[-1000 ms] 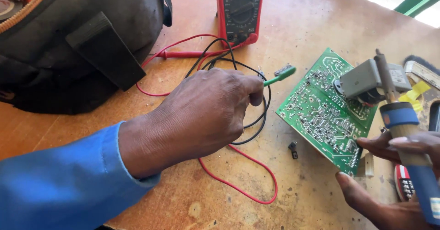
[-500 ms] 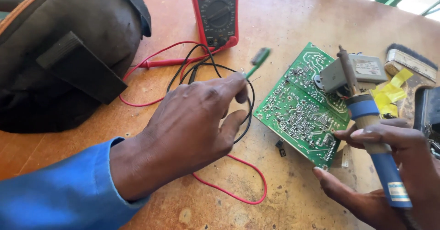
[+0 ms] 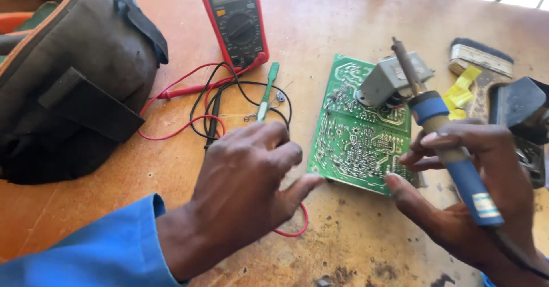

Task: Repairing a circuit board by soldering and desoldering components using a soldering iron

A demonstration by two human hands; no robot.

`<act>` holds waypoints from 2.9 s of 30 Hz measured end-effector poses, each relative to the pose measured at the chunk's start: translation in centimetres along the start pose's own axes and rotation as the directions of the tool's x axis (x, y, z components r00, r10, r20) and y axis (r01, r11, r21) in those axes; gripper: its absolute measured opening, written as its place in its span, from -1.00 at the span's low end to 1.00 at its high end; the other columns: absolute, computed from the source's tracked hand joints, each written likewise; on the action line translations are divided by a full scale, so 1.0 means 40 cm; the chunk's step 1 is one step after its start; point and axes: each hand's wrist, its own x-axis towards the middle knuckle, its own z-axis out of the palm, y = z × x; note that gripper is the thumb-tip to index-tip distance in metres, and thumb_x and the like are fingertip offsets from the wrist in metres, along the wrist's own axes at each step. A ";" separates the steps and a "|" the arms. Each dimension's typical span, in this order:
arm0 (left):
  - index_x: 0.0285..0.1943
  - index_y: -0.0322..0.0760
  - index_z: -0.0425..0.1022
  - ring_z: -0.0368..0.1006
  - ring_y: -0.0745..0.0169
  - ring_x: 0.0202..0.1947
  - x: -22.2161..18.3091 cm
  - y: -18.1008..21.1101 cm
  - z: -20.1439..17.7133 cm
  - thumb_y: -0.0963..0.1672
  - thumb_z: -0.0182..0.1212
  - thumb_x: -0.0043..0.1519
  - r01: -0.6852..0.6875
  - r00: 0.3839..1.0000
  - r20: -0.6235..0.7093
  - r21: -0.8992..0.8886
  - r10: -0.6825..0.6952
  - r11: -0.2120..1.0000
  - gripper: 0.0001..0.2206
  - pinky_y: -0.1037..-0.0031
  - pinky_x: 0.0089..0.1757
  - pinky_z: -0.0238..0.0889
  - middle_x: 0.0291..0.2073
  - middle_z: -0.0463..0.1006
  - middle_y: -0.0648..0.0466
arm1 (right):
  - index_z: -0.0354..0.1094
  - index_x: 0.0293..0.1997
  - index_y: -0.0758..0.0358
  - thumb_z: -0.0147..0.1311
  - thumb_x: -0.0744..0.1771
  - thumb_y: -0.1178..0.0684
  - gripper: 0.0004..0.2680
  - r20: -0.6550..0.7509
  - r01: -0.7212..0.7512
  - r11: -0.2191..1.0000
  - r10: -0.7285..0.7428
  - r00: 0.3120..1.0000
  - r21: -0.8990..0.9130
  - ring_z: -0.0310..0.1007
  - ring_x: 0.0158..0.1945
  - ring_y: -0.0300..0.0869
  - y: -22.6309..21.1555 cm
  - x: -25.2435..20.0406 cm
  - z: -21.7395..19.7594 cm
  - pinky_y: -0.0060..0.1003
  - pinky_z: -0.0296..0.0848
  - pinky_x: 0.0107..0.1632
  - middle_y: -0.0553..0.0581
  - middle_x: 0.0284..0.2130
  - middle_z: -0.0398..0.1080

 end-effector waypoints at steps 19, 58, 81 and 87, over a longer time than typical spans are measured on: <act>-0.31 -0.03 0.73 0.37 0.07 -0.22 0.017 0.032 0.085 0.16 0.54 -0.21 0.286 0.958 0.029 -0.127 -0.285 0.950 -0.58 0.21 -0.15 0.22 -0.31 0.52 0.13 | 0.29 -0.01 0.07 0.39 0.22 -0.07 -0.65 0.097 0.150 0.988 -0.146 0.985 -0.039 0.65 -0.24 -0.35 0.013 -0.005 -0.007 -0.34 0.43 -0.11 -0.03 -0.12 0.43; -0.25 -0.24 0.51 0.30 -0.01 -0.26 0.037 0.019 0.030 -0.11 0.10 0.36 0.023 0.968 -0.242 -0.161 -0.062 0.987 -0.84 0.22 -0.14 0.18 -0.34 0.47 0.03 | 0.24 -0.09 0.15 0.39 0.19 0.11 -0.66 0.030 -0.074 0.991 0.071 0.997 0.107 0.68 -0.28 -0.27 -0.037 -0.014 0.000 -0.40 0.65 -0.18 0.07 -0.30 0.57; -0.30 -0.17 0.64 0.44 0.49 -0.38 0.138 0.152 0.093 -0.07 0.26 0.23 0.219 0.952 0.048 -0.793 -0.301 0.568 -0.86 0.53 -0.26 0.34 -0.43 0.64 0.23 | 0.03 0.02 0.32 0.26 0.19 0.37 -0.57 -0.136 -0.106 0.906 0.175 0.975 0.410 0.66 -0.07 0.03 -0.020 0.014 -0.004 -0.20 0.73 -0.01 0.47 -0.17 0.48; -0.06 -0.15 0.55 0.57 0.41 -0.44 0.145 0.150 0.095 -0.08 0.37 0.10 0.274 0.924 -0.007 -0.684 -0.382 0.676 -0.74 0.47 -0.25 0.41 -0.47 0.70 0.18 | 0.09 -0.01 0.40 0.30 0.20 0.35 -0.61 -0.164 -0.104 0.933 0.169 0.972 0.343 0.64 -0.12 -0.03 -0.031 0.017 0.003 -0.28 0.70 -0.02 0.43 -0.21 0.47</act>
